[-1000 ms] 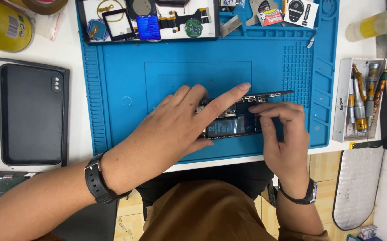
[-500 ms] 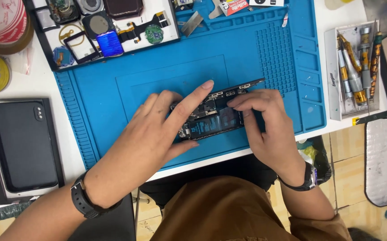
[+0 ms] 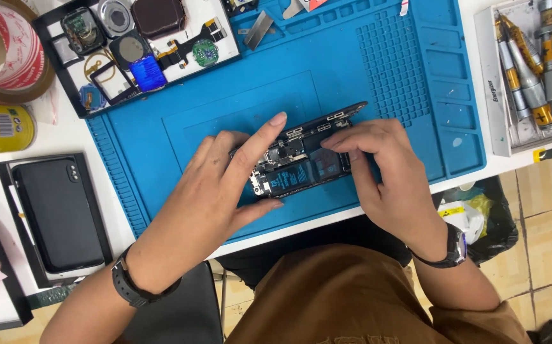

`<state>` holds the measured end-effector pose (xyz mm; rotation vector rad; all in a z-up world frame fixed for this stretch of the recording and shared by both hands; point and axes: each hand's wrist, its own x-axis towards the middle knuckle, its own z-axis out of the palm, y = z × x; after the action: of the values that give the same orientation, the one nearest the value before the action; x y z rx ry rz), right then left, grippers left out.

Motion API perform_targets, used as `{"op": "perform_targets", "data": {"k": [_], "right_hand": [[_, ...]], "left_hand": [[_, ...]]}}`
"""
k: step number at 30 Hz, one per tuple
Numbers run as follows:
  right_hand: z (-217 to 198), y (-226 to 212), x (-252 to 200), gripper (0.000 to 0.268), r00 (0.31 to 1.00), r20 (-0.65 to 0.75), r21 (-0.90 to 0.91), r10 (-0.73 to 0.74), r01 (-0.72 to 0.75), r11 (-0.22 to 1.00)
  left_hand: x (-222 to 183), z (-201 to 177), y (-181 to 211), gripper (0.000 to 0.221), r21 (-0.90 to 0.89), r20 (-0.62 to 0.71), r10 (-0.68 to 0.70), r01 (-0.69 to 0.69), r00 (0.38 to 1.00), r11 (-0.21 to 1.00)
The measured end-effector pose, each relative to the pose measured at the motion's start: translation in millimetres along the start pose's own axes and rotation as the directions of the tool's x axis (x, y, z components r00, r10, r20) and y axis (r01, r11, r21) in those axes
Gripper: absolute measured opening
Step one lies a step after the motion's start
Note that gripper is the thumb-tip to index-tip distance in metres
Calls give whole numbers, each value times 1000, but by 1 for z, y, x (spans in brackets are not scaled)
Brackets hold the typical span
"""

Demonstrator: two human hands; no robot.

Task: A person is disassembling a smartphone on a repair bench using a prying tool and a screwdriver.

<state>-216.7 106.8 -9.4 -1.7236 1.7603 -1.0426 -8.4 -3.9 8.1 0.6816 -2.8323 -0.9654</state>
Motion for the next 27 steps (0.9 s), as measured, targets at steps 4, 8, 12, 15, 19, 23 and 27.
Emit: {"op": "perform_targets", "data": {"k": [4,8,12,15,19,23,27], "right_hand": [[0,-1,0,17,1000,-6,8,1,-1,1000],[-1,-2,0,22,1000,-7,20,13,-13,1000],[-1,-3,0,19,1000,-13,-2,3,-3,1000],[0,-3,0,20,1000,-14,-6,19,-19,1000],[0,-3,0,19,1000,-15,-10,6,-7,1000],[0,-2,0,18,1000,-19,-3,-2,2,1000],[0,-1,0,19,1000,-11,-4,13,-13,1000]], "left_hand": [[0,-1,0,91,10,1,-2,2,1000,1000],[0,-1,1,91,5,5,-5,5,1000,1000],[0,-1,1,91,-9,-3,-7,7,1000,1000],[0,-1,1,90,-5,9,-14,14,1000,1000],[0,-1,1,89,6,7,-13,13,1000,1000],[0,0,1,91,6,4,-8,8,1000,1000],[1,-1,1,90,7,10,-16,16,1000,1000]]}}
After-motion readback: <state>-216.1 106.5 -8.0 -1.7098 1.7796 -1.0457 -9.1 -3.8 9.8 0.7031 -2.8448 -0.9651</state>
